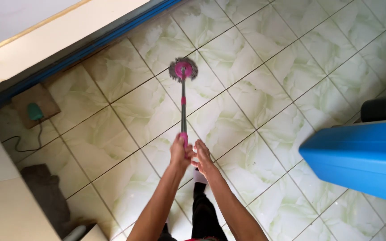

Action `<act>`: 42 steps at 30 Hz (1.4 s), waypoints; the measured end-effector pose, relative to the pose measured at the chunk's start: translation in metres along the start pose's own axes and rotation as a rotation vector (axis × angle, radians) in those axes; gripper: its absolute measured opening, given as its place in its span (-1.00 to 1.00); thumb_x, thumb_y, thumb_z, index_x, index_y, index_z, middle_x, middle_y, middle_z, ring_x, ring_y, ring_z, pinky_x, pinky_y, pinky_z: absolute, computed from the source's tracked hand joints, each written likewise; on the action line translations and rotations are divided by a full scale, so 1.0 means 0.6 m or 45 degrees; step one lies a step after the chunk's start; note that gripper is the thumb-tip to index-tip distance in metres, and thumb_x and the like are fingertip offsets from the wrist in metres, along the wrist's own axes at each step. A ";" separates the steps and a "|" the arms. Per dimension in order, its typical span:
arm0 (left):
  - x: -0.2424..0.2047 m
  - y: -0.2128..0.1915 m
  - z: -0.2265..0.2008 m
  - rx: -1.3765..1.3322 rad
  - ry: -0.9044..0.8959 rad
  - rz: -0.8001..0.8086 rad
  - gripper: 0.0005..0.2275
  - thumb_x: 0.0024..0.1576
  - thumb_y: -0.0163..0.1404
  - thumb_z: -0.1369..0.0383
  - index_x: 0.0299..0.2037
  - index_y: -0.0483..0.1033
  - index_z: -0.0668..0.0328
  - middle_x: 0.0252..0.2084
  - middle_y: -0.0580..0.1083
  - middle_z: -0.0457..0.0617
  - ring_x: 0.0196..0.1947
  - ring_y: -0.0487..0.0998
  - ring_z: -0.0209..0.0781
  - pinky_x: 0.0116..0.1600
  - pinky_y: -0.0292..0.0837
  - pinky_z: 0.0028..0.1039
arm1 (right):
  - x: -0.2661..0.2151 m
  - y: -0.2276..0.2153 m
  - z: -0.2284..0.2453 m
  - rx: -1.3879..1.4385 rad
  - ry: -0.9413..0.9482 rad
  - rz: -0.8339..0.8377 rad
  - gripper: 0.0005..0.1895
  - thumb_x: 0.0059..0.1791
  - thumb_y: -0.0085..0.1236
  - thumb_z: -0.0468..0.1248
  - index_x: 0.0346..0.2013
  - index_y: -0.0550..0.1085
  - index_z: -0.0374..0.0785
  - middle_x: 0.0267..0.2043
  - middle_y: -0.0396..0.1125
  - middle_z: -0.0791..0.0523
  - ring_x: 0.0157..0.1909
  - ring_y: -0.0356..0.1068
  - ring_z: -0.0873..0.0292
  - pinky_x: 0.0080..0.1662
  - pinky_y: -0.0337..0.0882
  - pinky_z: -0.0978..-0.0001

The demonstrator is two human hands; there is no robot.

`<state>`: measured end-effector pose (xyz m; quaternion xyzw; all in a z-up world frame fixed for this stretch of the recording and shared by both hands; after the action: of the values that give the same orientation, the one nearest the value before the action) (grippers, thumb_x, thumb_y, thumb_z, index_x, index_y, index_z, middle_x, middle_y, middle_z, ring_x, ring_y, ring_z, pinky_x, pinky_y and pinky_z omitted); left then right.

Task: Mopping a tiled floor and then using the mop head to scrub the interior walls of a concrete storage basin.

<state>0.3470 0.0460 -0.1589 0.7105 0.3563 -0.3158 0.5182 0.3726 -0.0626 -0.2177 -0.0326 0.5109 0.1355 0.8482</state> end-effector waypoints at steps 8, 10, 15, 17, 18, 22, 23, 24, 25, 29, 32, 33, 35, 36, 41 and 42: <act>0.278 0.210 -0.124 -0.325 0.034 0.043 -0.85 0.36 -0.23 0.28 -0.25 0.31 0.00 -0.56 0.15 -0.20 -0.68 0.10 -0.44 -0.61 -0.06 -0.61 | 0.032 -0.128 0.032 -0.011 0.029 -0.043 -0.49 0.11 -0.11 -0.01 0.36 0.27 0.01 0.29 0.26 0.11 0.20 0.31 0.07 0.11 0.36 -0.04; 0.279 0.166 -0.138 -0.422 -0.002 -0.014 -0.86 0.36 -0.23 0.27 -0.26 0.31 -0.04 -0.55 0.19 -0.18 -0.66 0.10 -0.45 -0.59 -0.05 -0.64 | 0.025 -0.126 0.033 -0.017 0.040 -0.027 -0.50 0.11 -0.11 -0.02 0.35 0.29 0.01 0.27 0.28 0.11 0.19 0.32 0.08 0.11 0.36 -0.03; 0.189 -0.040 -0.113 -0.584 0.017 0.324 -0.80 0.37 -0.20 0.31 -0.04 0.46 0.23 -0.61 0.11 -0.23 -0.70 0.01 -0.43 -0.66 -0.15 -0.62 | 0.025 -0.053 0.053 -0.066 0.040 0.179 -0.49 0.09 -0.10 -0.01 0.32 0.31 -0.02 0.19 0.34 0.08 0.15 0.33 0.06 0.07 0.37 -0.06; 0.062 -0.075 -0.082 -0.532 0.045 0.240 -0.80 0.35 -0.17 0.29 0.00 0.47 0.16 -0.62 0.11 -0.24 -0.71 0.02 -0.45 -0.67 -0.14 -0.63 | 0.000 -0.002 0.058 -0.098 0.078 0.265 -0.48 0.09 -0.09 0.01 0.32 0.30 -0.02 0.18 0.34 0.07 0.14 0.33 0.05 0.06 0.37 -0.09; 0.001 -0.096 -0.064 -0.474 0.054 0.155 -0.79 0.32 -0.15 0.27 0.04 0.48 0.09 -0.63 0.11 -0.26 -0.73 0.02 -0.47 -0.68 -0.13 -0.64 | -0.012 0.027 0.058 -0.120 0.118 0.334 -0.47 0.08 -0.08 0.02 0.32 0.29 -0.03 0.17 0.34 0.05 0.14 0.33 0.04 0.06 0.38 -0.12; -0.144 -0.117 -0.005 -0.503 0.123 -0.051 -0.73 0.32 -0.15 0.23 0.14 0.45 0.05 -0.60 0.19 -0.25 -0.74 0.04 -0.49 -0.69 -0.10 -0.66 | -0.064 0.122 0.017 -0.205 0.313 0.509 -0.51 0.10 -0.09 0.04 0.30 0.25 0.00 0.08 0.37 0.05 0.06 0.40 0.04 0.00 0.43 -0.05; -0.162 -0.109 -0.001 -0.499 0.057 -0.134 -0.72 0.32 -0.18 0.23 0.20 0.41 -0.11 -0.58 0.21 -0.21 -0.74 0.04 -0.48 -0.68 -0.10 -0.67 | -0.040 0.133 -0.022 -0.130 0.273 0.567 -0.54 0.11 -0.08 -0.02 0.25 0.29 -0.14 -0.01 0.39 0.03 -0.03 0.43 0.04 -0.09 0.49 0.01; -0.180 -0.100 0.002 -0.494 -0.011 -0.217 -0.68 0.31 -0.21 0.23 0.26 0.37 -0.27 -0.56 0.23 -0.17 -0.73 0.04 -0.47 -0.66 -0.09 -0.68 | -0.014 0.144 -0.059 -0.055 0.233 0.625 -0.56 0.13 -0.07 -0.07 0.20 0.33 -0.27 -0.10 0.42 0.02 -0.12 0.46 0.04 -0.19 0.54 0.07; -0.177 -0.092 -0.002 -0.491 -0.019 -0.219 -0.68 0.31 -0.21 0.23 0.26 0.37 -0.27 -0.56 0.23 -0.17 -0.73 0.04 -0.47 -0.66 -0.09 -0.68 | -0.009 0.153 -0.058 -0.049 0.236 0.619 -0.56 0.13 -0.07 -0.07 0.20 0.33 -0.27 -0.10 0.42 0.02 -0.12 0.46 0.04 -0.19 0.54 0.07; -0.097 -0.046 -0.050 -0.294 -0.074 -0.248 -0.58 0.31 -0.23 0.23 0.37 0.24 -0.55 -0.56 0.23 -0.12 -0.74 0.05 -0.41 -0.66 -0.09 -0.63 | 0.111 0.173 -0.001 -0.147 -0.052 0.383 -0.63 0.14 -0.06 -0.24 0.23 0.35 -0.28 -0.24 0.42 0.02 -0.33 0.43 0.15 -0.34 0.50 0.28; 0.007 0.013 -0.113 -0.204 -0.018 -0.167 -0.57 0.31 -0.22 0.23 0.40 0.19 -0.55 -0.57 0.22 -0.15 -0.75 0.06 -0.42 -0.67 -0.12 -0.62 | 0.178 0.207 0.124 -0.217 -0.071 0.324 -0.52 0.11 -0.05 -0.26 0.34 0.24 -0.17 -0.30 0.41 -0.02 -0.45 0.34 0.15 -0.47 0.36 0.27; 0.047 0.034 -0.143 -0.169 0.013 -0.125 -0.56 0.31 -0.22 0.22 0.40 0.17 -0.56 -0.57 0.23 -0.16 -0.75 0.05 -0.42 -0.67 -0.13 -0.63 | 0.196 0.221 0.180 -0.389 -0.036 0.175 -0.40 0.09 -0.04 -0.22 0.45 0.15 0.06 -0.33 0.42 -0.02 -0.52 0.23 0.17 -0.55 0.23 0.27; 0.119 0.089 -0.203 -0.132 0.037 -0.123 -0.58 0.33 -0.19 0.20 0.41 0.16 -0.50 -0.57 0.21 -0.19 -0.74 0.05 -0.43 -0.67 -0.12 -0.62 | 0.308 0.237 0.245 -0.550 -0.178 0.158 -0.43 0.08 0.00 -0.21 0.41 0.23 0.03 -0.29 0.43 0.04 -0.51 0.28 0.24 -0.54 0.31 0.31; 0.152 0.110 -0.226 -0.087 0.050 -0.115 -0.58 0.35 -0.17 0.18 0.42 0.16 -0.45 -0.57 0.19 -0.21 -0.74 0.04 -0.45 -0.66 -0.11 -0.62 | 0.359 0.242 0.272 -0.702 -0.324 0.132 -0.47 0.07 0.04 -0.21 0.37 0.30 -0.01 -0.26 0.45 0.10 -0.50 0.33 0.30 -0.52 0.38 0.35; 0.208 0.072 -0.277 -0.167 0.209 -0.147 -0.57 0.35 -0.17 0.25 0.44 0.19 -0.28 -0.54 0.23 -0.15 -0.71 0.06 -0.43 -0.64 -0.04 -0.60 | 0.327 0.340 0.340 -0.636 -0.286 0.255 -0.49 0.13 -0.06 -0.20 0.41 0.27 -0.09 -0.36 0.34 0.06 -0.48 0.22 0.13 -0.50 0.25 0.22; 0.200 0.052 -0.282 -0.199 0.276 -0.151 -0.57 0.34 -0.17 0.27 0.45 0.22 -0.20 -0.53 0.25 -0.13 -0.71 0.07 -0.43 -0.64 -0.02 -0.60 | 0.314 0.356 0.336 -0.687 -0.340 0.274 -0.51 0.14 -0.08 -0.19 0.39 0.30 -0.15 -0.39 0.30 0.04 -0.46 0.23 0.09 -0.48 0.27 0.17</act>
<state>0.4518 0.2237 -0.1964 0.6755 0.4750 -0.2386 0.5111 0.5727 0.2189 -0.2691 -0.1842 0.3411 0.3582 0.8494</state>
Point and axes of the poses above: each hand's wrist, its own x-axis towards the middle knuckle, its own y-axis out of the palm, z = x × y, the point moved 6 cm from there along x, towards the middle knuckle
